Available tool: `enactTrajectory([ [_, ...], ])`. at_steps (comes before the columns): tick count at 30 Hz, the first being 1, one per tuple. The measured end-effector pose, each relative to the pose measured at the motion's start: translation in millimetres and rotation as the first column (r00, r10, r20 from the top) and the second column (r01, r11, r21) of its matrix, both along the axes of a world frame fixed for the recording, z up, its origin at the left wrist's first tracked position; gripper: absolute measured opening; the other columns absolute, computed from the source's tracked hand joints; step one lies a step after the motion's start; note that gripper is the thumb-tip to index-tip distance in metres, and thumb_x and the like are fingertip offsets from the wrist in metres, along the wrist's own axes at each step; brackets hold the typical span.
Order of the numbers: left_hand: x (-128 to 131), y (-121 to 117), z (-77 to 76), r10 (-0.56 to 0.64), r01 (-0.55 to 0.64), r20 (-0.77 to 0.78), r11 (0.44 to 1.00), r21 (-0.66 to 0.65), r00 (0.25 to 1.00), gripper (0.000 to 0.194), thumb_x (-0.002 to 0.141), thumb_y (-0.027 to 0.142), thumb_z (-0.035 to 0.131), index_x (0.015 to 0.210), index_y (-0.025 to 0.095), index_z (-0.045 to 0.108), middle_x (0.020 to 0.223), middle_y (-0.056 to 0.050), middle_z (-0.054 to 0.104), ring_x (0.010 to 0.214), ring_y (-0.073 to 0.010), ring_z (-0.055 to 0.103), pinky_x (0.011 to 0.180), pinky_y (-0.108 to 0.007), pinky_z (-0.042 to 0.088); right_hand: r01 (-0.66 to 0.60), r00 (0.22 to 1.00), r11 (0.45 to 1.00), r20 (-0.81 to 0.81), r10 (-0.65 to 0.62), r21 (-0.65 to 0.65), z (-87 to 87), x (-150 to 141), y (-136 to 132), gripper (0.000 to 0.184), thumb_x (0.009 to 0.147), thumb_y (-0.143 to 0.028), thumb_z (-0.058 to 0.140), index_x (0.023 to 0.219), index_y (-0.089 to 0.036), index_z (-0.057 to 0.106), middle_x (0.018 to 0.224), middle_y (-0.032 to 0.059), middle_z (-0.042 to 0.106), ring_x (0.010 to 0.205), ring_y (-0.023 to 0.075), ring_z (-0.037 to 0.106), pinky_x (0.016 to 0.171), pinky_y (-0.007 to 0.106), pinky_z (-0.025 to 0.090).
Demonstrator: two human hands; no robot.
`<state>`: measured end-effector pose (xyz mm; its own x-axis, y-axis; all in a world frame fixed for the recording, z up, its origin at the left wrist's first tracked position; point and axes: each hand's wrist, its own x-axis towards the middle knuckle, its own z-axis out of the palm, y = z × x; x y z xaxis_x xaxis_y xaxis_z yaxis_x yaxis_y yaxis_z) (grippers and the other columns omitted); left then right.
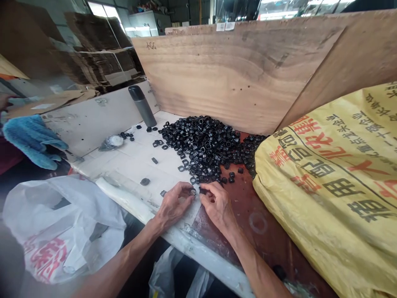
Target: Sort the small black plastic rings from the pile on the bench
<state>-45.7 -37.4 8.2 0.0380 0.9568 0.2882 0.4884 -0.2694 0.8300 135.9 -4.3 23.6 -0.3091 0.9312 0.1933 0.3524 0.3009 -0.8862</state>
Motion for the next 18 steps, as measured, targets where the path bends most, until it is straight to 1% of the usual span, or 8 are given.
enactTrajectory([
  [3,-3.1,2.7,1.2,-0.040,0.040,0.087,0.999,-0.002,0.995,0.028,0.084,0.017,0.065,0.112,0.021,0.058,0.097,-0.002,0.066,0.081,-0.0140,0.066,0.077,-0.029,0.056,-0.049,0.996,0.994,-0.082,0.042,-0.095,3.4,-3.4,-2.4,0.016,0.084,-0.024,0.061,0.098,-0.019,0.068,0.091,0.0030,0.061,0.071,0.0142,0.058,0.063,0.025,0.049],
  [6,-5.3,3.3,3.2,-0.064,0.070,0.145,0.997,-0.038,0.987,0.027,0.084,0.017,0.066,0.110,0.022,0.061,0.104,-0.002,0.066,0.086,-0.0144,0.066,0.082,-0.030,0.056,-0.029,0.998,0.991,-0.065,0.021,-0.134,2.7,-5.1,-4.8,0.018,0.085,-0.027,0.063,0.101,-0.020,0.065,0.085,0.0013,0.062,0.067,0.0140,0.058,0.060,0.025,0.049],
  [9,-5.9,2.2,5.7,-0.082,0.098,0.197,0.992,-0.075,0.977,0.027,0.084,0.017,0.067,0.110,0.023,0.063,0.108,-0.002,0.066,0.091,-0.0151,0.066,0.087,-0.031,0.055,0.006,0.999,0.993,-0.050,-0.012,-0.114,1.2,-5.0,-5.1,0.018,0.085,-0.029,0.066,0.101,-0.021,0.067,0.084,0.0016,0.065,0.071,0.0156,0.061,0.063,0.025,0.050],
  [11,-5.2,1.3,6.5,-0.071,0.103,0.269,0.989,-0.110,0.960,0.026,0.084,0.016,0.068,0.109,0.023,0.062,0.107,-0.002,0.066,0.094,-0.0160,0.067,0.090,-0.032,0.054,0.018,0.998,0.995,-0.062,-0.024,-0.098,0.1,-5.0,-4.6,0.017,0.085,-0.029,0.066,0.100,-0.021,0.068,0.083,0.0015,0.066,0.073,0.0163,0.062,0.064,0.026,0.050],
  [15,-2.6,-0.3,6.0,-0.066,0.153,0.448,0.975,-0.162,0.891,0.024,0.084,0.019,0.068,0.107,0.021,0.059,0.106,-0.003,0.066,0.095,-0.0180,0.070,0.089,-0.033,0.057,-0.016,0.996,0.999,-0.094,0.011,-0.048,-2.2,-6.1,-3.9,0.016,0.085,-0.027,0.067,0.100,-0.022,0.069,0.089,0.0021,0.068,0.077,0.0164,0.064,0.069,0.026,0.051],
  [16,-2.2,-0.5,5.8,-0.068,0.157,0.459,0.975,-0.159,0.886,0.024,0.084,0.020,0.068,0.106,0.020,0.059,0.106,-0.004,0.066,0.095,-0.0183,0.070,0.089,-0.034,0.057,-0.028,0.995,0.999,-0.098,0.024,-0.032,-2.4,-6.3,-3.7,0.015,0.085,-0.026,0.067,0.099,-0.021,0.068,0.092,0.0025,0.068,0.077,0.0162,0.064,0.070,0.026,0.052],
  [18,-2.2,-0.9,5.5,-0.067,0.140,0.432,0.980,-0.140,0.899,0.024,0.084,0.021,0.069,0.106,0.020,0.062,0.107,-0.005,0.067,0.099,-0.0189,0.068,0.092,-0.035,0.056,-0.041,0.995,0.999,-0.086,0.040,-0.005,-2.3,-6.2,-3.4,0.013,0.085,-0.027,0.068,0.096,-0.020,0.068,0.093,0.0027,0.067,0.076,0.0156,0.064,0.069,0.026,0.051],
])
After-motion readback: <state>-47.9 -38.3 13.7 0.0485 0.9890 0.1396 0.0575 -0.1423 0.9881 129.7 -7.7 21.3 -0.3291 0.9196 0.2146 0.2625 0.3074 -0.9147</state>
